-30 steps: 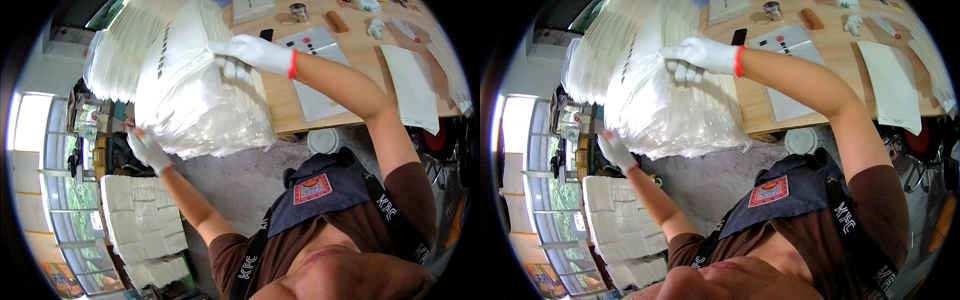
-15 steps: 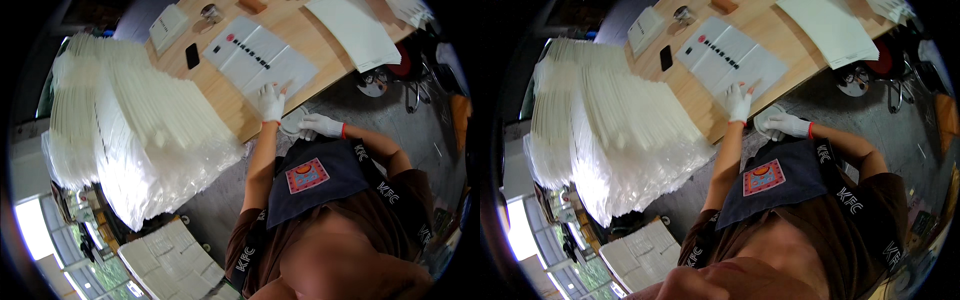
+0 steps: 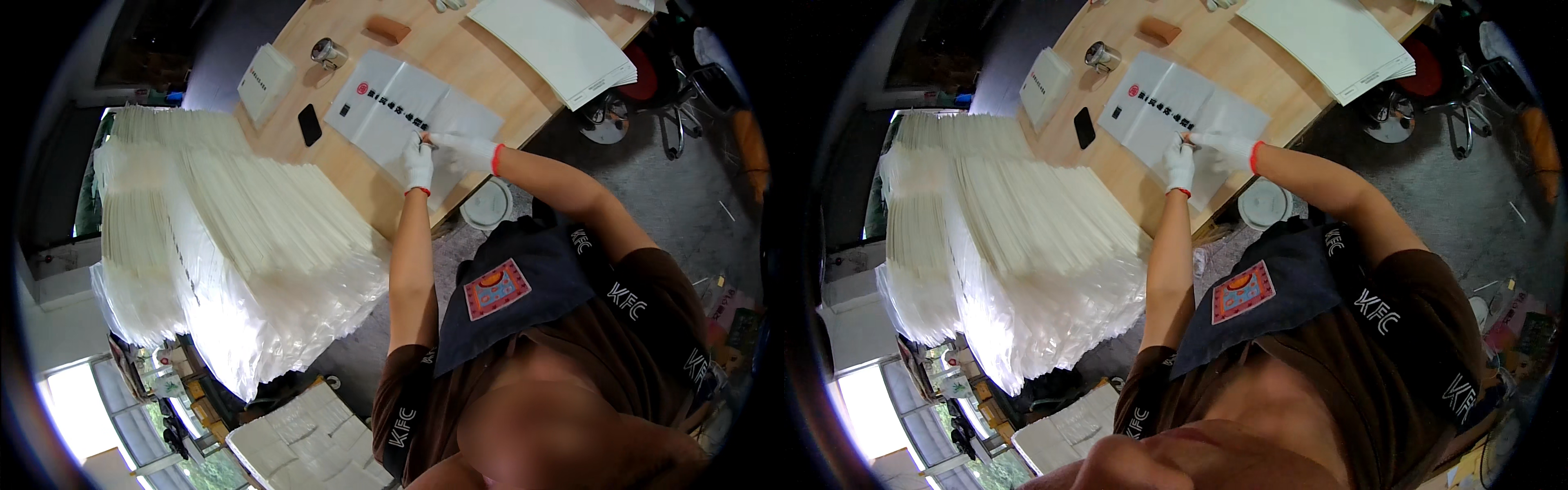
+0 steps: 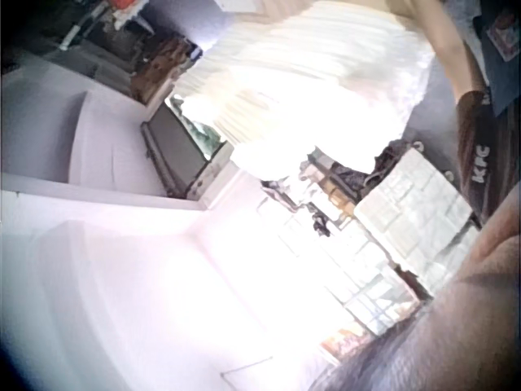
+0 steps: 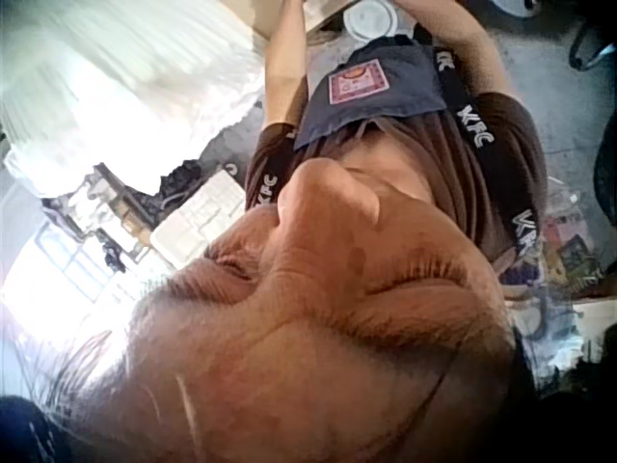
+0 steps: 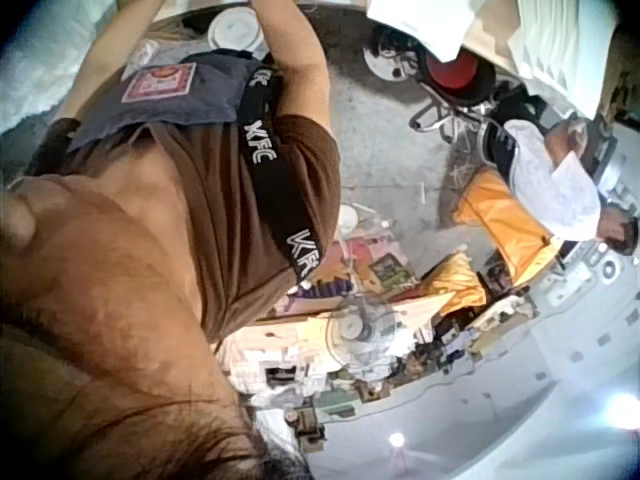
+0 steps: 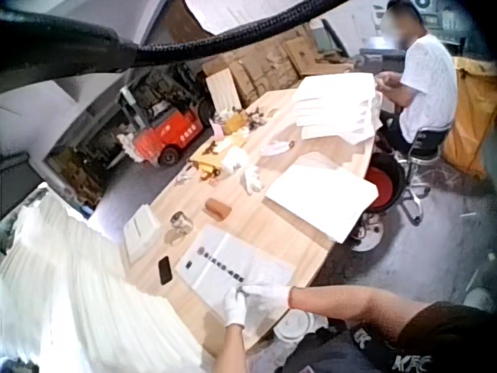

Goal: The person repeatedly picks up stacks of white paper documents and places them into clear plastic bags on a wooden table. The person wears white gloves and a KFC-branded apron. A second person is visible in the background handling similar materials.

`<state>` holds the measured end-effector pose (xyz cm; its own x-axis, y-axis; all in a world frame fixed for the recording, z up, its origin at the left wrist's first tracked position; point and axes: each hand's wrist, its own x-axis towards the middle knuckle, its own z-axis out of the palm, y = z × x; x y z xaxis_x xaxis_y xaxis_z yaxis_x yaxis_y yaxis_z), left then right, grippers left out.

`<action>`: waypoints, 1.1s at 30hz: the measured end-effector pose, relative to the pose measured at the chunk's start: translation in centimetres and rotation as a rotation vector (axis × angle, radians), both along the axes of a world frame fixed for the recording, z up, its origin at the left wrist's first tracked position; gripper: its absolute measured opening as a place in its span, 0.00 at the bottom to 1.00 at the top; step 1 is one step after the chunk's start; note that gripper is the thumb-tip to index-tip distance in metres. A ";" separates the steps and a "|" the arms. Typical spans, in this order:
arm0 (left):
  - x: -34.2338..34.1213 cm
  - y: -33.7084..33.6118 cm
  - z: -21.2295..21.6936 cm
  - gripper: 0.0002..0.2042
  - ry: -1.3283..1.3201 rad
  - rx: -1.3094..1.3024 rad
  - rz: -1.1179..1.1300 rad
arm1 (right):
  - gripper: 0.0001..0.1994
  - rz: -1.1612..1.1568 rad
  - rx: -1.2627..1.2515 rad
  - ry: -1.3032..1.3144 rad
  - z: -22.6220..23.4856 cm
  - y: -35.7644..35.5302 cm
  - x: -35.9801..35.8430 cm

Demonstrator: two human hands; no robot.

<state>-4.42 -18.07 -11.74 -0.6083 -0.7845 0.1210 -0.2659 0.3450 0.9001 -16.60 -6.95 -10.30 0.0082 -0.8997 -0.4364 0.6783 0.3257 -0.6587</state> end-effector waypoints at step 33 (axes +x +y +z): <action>-6.5 7.9 6.4 0.09 -0.086 0.072 -0.183 | 0.22 -0.178 0.022 2.405 1.8 19.7 -19.3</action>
